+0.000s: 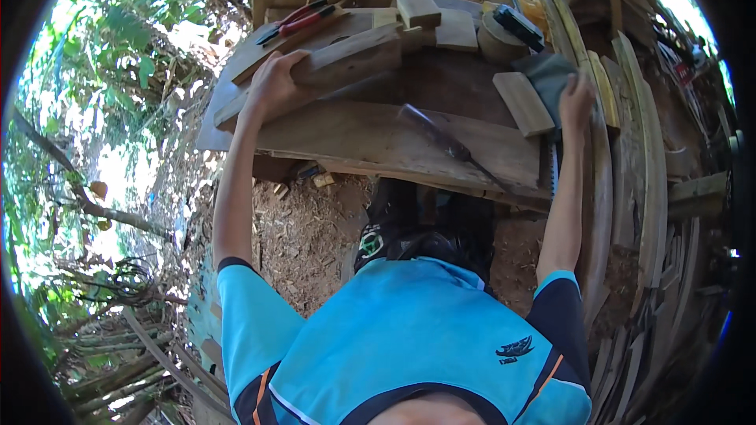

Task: The person smooths a wooden plank with a sanding block, measures it with a tape measure, and then uses a chisel and mallet to carve holes into the wood. The person finishes by sanding the plank again.

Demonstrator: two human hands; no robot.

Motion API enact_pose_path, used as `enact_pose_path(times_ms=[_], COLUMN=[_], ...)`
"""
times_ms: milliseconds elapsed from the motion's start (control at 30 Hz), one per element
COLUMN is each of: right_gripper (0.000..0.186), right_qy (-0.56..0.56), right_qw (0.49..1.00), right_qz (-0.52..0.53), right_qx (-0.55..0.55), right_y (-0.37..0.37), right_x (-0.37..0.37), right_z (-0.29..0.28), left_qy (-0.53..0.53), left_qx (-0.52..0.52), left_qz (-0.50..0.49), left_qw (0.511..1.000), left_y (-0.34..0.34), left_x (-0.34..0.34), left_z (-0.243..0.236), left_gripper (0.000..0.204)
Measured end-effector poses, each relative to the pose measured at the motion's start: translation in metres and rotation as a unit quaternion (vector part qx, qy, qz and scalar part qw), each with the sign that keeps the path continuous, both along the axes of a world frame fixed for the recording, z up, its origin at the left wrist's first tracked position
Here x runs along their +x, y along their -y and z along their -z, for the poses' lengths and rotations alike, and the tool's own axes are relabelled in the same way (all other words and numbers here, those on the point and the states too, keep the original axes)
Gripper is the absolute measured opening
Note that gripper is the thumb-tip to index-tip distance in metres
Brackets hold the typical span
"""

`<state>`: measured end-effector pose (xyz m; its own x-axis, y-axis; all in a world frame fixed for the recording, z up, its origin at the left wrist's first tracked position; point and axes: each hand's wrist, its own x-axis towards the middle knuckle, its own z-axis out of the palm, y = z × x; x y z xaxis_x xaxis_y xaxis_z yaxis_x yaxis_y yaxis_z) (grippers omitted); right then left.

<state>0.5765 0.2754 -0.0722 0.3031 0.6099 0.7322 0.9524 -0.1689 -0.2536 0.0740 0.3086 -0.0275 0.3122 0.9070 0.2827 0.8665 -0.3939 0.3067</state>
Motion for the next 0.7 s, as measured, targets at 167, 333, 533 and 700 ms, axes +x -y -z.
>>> enact_pose_path(times_ms=[167,333,533,700], right_gripper=[0.019,0.038,0.037,0.040], right_qy=[-0.089,-0.034,0.062,0.048], right_qw=[0.966,0.890,0.892,0.951], right_qz=[-0.229,-0.316,-0.280,-0.249], right_qx=[0.075,-0.327,-0.349,-0.174], right_y=[0.055,0.100,0.061,0.032], right_x=[-0.100,-0.194,-0.169,-0.154], right_z=[-0.064,-0.014,-0.033,-0.034], left_qy=[-0.006,-0.058,-0.078,-0.071], left_qx=[-0.017,-0.037,-0.042,-0.014], left_qz=[0.021,0.094,0.089,0.048], left_qw=[1.000,0.993,0.992,0.996], left_y=[-0.008,-0.021,-0.046,-0.061], left_x=[0.001,0.017,0.033,0.035], left_z=[0.005,-0.007,0.010,0.020], left_gripper=[0.064,0.065,0.063,0.064])
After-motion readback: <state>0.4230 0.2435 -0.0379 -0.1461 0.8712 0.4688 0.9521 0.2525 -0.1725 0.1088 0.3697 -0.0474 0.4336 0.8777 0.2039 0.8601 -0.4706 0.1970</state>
